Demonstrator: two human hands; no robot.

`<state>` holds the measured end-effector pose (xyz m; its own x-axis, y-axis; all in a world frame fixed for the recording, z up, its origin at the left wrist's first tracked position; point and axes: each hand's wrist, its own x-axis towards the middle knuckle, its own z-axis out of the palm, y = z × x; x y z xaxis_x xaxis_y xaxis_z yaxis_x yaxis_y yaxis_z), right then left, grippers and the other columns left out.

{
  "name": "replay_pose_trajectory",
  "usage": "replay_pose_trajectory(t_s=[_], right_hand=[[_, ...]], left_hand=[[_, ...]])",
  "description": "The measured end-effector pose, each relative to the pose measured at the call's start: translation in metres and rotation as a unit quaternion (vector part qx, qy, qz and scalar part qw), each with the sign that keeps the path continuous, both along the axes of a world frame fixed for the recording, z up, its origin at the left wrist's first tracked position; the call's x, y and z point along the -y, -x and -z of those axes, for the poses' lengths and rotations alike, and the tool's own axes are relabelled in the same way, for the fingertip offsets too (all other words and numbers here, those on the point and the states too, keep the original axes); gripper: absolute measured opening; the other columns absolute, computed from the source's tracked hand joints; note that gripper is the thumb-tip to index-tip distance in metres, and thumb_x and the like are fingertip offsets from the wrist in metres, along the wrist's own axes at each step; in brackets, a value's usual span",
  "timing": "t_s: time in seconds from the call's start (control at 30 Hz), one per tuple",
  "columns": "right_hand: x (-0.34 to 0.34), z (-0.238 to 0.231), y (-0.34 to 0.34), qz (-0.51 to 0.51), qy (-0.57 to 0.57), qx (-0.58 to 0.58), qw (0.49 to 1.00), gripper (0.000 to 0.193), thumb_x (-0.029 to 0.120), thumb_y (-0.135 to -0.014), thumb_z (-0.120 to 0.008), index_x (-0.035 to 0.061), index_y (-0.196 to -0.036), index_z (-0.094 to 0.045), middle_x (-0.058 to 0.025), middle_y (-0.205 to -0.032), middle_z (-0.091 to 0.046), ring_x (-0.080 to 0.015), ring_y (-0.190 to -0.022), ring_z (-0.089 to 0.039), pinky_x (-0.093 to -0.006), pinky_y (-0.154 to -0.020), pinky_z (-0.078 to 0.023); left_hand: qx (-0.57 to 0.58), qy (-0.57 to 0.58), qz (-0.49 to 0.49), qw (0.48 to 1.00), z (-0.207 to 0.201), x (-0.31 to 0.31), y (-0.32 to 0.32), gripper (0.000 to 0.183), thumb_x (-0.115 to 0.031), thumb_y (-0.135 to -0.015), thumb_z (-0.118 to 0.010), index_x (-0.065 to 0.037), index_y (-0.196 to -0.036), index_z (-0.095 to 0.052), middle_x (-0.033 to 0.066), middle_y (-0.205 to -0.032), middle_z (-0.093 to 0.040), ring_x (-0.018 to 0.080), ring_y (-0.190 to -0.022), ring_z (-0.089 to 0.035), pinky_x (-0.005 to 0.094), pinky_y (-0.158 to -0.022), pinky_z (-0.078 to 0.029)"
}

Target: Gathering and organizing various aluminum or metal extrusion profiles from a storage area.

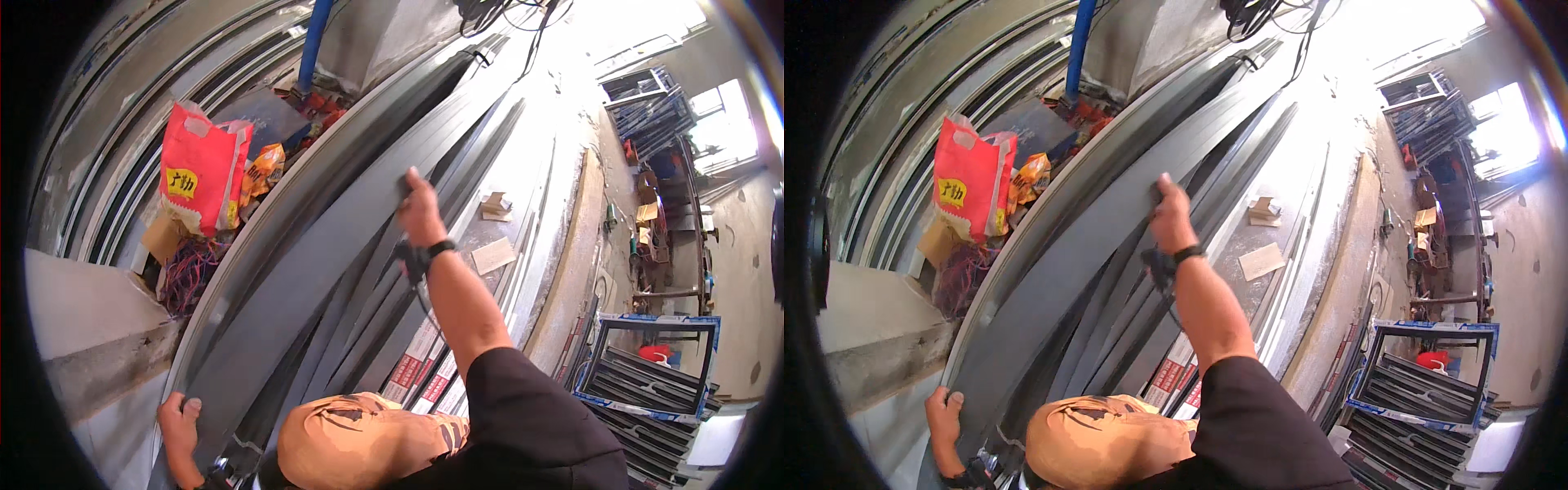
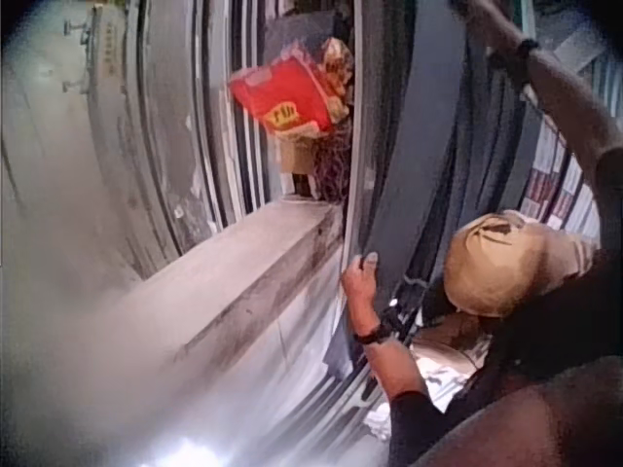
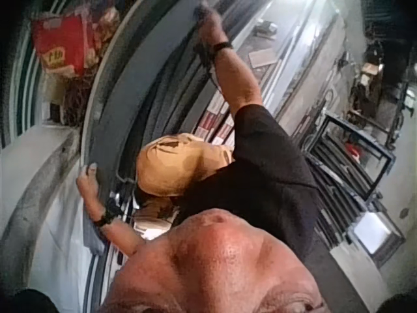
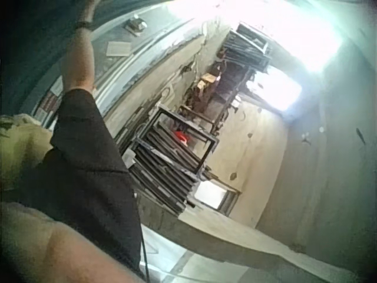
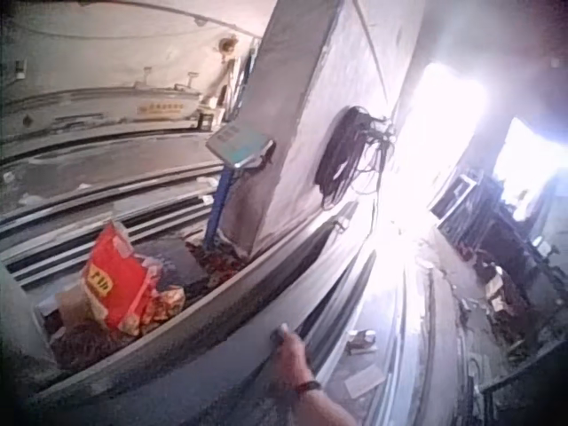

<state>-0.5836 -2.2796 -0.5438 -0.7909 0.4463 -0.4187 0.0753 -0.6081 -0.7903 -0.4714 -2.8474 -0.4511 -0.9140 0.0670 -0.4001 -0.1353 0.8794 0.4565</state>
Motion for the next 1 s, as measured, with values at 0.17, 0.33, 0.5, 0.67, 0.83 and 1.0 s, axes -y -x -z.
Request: replay_pose_trajectory(t_s=[0.17,0.33,0.5,0.67,0.83,1.0], right_hand=[[0.131,-0.003,-0.043,-0.052,0.115,0.051,0.991,0.023,0.028,-0.091,-0.062,0.0107,-0.107,-0.058,-0.0020,-0.097,-0.063,-0.0179,-0.089,-0.060,-0.0356,-0.077,-0.049],[0.105,0.002,-0.036,-0.055,-0.010,0.114,0.992,0.016,0.021,-0.090,-0.062,0.0074,-0.098,-0.059,-0.0028,-0.086,-0.057,-0.0174,-0.075,-0.054,-0.0329,-0.063,-0.045],[-0.016,-0.016,-0.005,0.036,-0.078,0.052,0.995,0.026,0.024,-0.094,-0.053,0.0009,-0.101,-0.061,-0.0098,-0.093,-0.063,-0.0229,-0.083,-0.059,-0.0369,-0.077,-0.048],[-0.040,0.023,0.002,0.014,0.024,0.146,0.989,0.029,0.030,-0.092,-0.059,0.0038,-0.105,-0.060,-0.0103,-0.090,-0.063,-0.0231,-0.084,-0.060,-0.0399,-0.079,-0.050],[0.029,0.031,-0.035,0.023,0.037,0.166,0.985,0.025,0.030,-0.090,-0.064,0.0064,-0.095,-0.059,-0.0083,-0.082,-0.057,-0.0214,-0.076,-0.057,-0.0390,-0.072,-0.051],[0.017,0.032,-0.039,0.002,-0.123,0.213,0.969,0.034,0.035,-0.090,-0.065,0.0116,-0.073,-0.048,0.0012,-0.059,-0.040,-0.0200,-0.054,-0.043,-0.0311,-0.057,-0.045]], left_hand=[[-0.062,0.020,0.029,0.997,-0.010,-0.072,0.020,0.030,-0.023,-0.078,-0.068,0.003,-0.084,-0.055,0.0230,-0.068,-0.053,0.0364,-0.065,-0.054,0.0439,-0.062,-0.042],[-0.141,0.071,0.072,0.985,-0.027,-0.096,0.006,0.042,-0.028,-0.082,-0.067,-0.001,-0.113,-0.059,0.0193,-0.107,-0.062,0.0388,-0.098,-0.056,0.0449,-0.090,-0.043],[-0.167,0.163,-0.038,0.972,-0.025,-0.013,-0.027,0.041,-0.030,-0.088,-0.063,-0.001,-0.116,-0.059,0.0186,-0.114,-0.061,0.0380,-0.106,-0.055,0.0452,-0.095,-0.040],[-0.131,-0.066,-0.268,0.952,-0.008,0.010,-0.052,0.041,-0.033,-0.089,-0.063,-0.001,-0.114,-0.060,0.0189,-0.103,-0.064,0.0315,-0.096,-0.061,0.0373,-0.088,-0.045],[0.049,0.041,-0.186,0.980,-0.011,-0.026,-0.048,0.037,-0.033,-0.087,-0.065,0.000,-0.104,-0.063,0.0166,-0.089,-0.066,0.0261,-0.081,-0.063,0.0342,-0.076,-0.048],[-0.113,0.044,-0.083,0.989,-0.007,-0.019,-0.064,0.037,-0.033,-0.085,-0.066,-0.001,-0.104,-0.064,0.0193,-0.102,-0.065,0.0346,-0.094,-0.062,0.0396,-0.083,-0.047]])
